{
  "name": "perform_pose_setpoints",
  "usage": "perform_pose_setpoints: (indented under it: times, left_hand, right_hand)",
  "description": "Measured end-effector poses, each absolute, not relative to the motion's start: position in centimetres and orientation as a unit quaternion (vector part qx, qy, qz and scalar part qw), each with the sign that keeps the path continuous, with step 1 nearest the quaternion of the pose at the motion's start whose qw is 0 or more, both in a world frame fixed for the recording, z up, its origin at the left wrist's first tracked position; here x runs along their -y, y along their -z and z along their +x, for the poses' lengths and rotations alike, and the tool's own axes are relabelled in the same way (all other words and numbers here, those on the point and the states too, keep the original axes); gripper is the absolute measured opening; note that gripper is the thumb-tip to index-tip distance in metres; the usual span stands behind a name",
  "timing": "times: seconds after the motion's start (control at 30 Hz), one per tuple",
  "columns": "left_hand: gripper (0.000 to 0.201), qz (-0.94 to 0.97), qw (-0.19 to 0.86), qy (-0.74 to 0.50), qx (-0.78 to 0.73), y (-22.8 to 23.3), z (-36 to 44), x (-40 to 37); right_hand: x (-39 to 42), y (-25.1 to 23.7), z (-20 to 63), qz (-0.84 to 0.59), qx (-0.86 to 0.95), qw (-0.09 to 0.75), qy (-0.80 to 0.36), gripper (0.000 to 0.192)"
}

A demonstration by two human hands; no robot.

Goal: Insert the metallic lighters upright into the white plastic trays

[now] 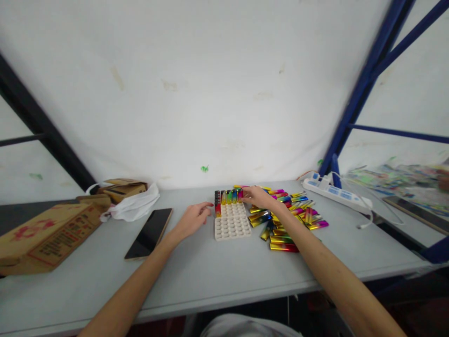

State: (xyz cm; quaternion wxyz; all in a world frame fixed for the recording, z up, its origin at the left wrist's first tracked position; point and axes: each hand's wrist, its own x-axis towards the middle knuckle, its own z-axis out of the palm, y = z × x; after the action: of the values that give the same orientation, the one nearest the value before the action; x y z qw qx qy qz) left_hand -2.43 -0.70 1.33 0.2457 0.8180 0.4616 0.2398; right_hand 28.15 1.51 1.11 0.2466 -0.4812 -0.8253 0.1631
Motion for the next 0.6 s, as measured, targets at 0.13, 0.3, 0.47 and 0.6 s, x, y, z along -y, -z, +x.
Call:
perform_pose_setpoints:
  times: [0.13, 0.3, 0.47, 0.6]
  left_hand:
    - [0.066, 0.775, 0.378, -0.229, -0.451, -1.7, -3.0, 0.9]
    - [0.071, 0.752, 0.428, -0.225, -0.448, -0.7, -2.9, 0.9]
    - [0.072, 0.727, 0.460, -0.250, -0.445, 0.6, -2.5, 0.1]
    - [0.072, 0.718, 0.453, -0.263, -0.459, 0.7, -2.1, 0.1]
  right_hand:
    - [-1.4, -1.6, 28.0, -0.487, 0.823, 0.235, -0.171, 0.024]
    - [-1.5, -1.7, 28.3, -0.478, 0.817, 0.250, -0.202, 0.039]
    - [-1.5, -2.9, 31.9, -0.477, 0.786, 0.316, -0.235, 0.031]
    - [-1.2, -4.1, 35.8, -0.521, 0.740, 0.391, -0.168, 0.020]
